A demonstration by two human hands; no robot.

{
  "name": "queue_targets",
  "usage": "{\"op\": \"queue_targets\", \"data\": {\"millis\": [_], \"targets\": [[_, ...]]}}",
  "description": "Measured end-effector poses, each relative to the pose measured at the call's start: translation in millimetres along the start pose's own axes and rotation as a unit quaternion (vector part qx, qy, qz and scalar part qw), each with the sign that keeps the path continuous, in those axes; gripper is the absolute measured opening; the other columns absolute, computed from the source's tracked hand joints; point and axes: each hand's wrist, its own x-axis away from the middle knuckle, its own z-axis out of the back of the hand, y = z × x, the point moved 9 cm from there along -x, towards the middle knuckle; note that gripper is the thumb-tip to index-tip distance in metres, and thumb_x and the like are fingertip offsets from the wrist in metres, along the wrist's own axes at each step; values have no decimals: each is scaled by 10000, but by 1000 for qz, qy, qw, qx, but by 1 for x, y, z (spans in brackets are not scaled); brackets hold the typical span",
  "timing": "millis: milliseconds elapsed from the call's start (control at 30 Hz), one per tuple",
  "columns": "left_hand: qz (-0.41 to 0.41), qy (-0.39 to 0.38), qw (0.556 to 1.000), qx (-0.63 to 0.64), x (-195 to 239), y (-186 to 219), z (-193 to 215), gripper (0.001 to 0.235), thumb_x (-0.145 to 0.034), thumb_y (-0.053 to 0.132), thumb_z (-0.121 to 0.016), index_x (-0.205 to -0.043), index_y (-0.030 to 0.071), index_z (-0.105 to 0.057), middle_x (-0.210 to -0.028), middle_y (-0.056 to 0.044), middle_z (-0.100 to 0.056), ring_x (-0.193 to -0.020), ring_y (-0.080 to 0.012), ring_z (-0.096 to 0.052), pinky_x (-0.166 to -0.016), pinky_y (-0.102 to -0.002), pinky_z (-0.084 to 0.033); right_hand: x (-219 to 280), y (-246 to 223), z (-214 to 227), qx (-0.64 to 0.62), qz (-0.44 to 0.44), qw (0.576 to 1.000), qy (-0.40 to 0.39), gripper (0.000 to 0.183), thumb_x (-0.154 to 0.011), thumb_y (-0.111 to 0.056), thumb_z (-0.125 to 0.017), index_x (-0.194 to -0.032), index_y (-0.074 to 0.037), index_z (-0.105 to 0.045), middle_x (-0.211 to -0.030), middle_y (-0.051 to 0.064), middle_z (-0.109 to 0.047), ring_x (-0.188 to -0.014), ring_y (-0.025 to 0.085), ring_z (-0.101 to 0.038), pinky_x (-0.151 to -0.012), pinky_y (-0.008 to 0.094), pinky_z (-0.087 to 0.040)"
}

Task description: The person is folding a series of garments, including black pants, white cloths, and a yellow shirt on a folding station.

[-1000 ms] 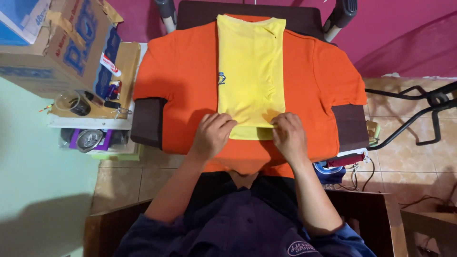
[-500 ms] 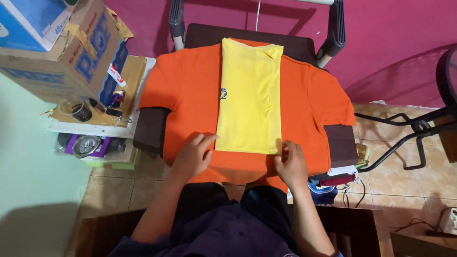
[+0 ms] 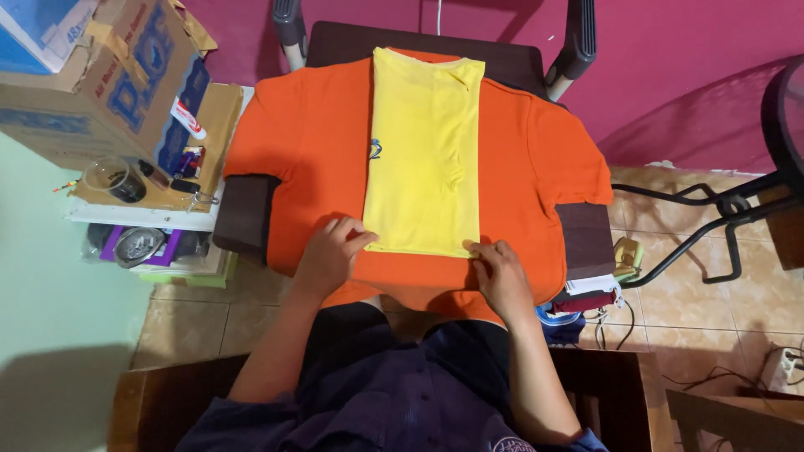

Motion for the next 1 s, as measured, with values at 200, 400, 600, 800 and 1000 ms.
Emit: {"op": "queue_targets", "data": {"millis": [200,400,600,800,1000], "targets": [[-69,-19,991,110,-11,0,2,305,-942,148,-578,-1207,216,-713,-1268,-82,-563,-1033,-380,-622,-832,-488,-517,-10,22,-5,14,16,999,43,181,-869,-199,-736,-1038,-242,-785,-925,17,-638,-967,283,-675,-814,443,-605],[-99,74,986,109,-14,5,16,282,-933,116,-591,-1148,212,-748,-1192,-24,-643,-929,-288,-661,-807,-418,-528,-17,10,7,-21,90,990,105,184,-881,-117,-717,-1040,-168,-794,-1134,74,-652,-1153,329,-626,-954,447,-561],[-57,147,962,222,-35,-8,42,317,-1034,168,-491,-1203,186,-758,-1176,-68,-714,-1062,-305,-694,-915,-434,-519,-35,0,37,-136,130,972,138,189,-915,-9,-647,-1054,-75,-759,-1069,133,-737,-1054,400,-697,-895,502,-568],[-114,232,948,183,-52,49,140,269,-1040,152,-511,-1100,204,-768,-1085,32,-752,-951,-269,-694,-801,-390,-525,2,-34,116,-196,218,893,340,116,-989,9,-596,-1001,22,-710,-1017,174,-716,-991,373,-694,-772,402,-542],[-116,52,936,328,-13,77,148,179,-992,71,-618,-1066,129,-770,-1023,-18,-726,-979,-265,-651,-815,-409,-519,56,-47,107,-277,247,907,201,134,-949,-76,-559,-876,-10,-651,-847,126,-676,-763,272,-634,-726,380,-524]]}}
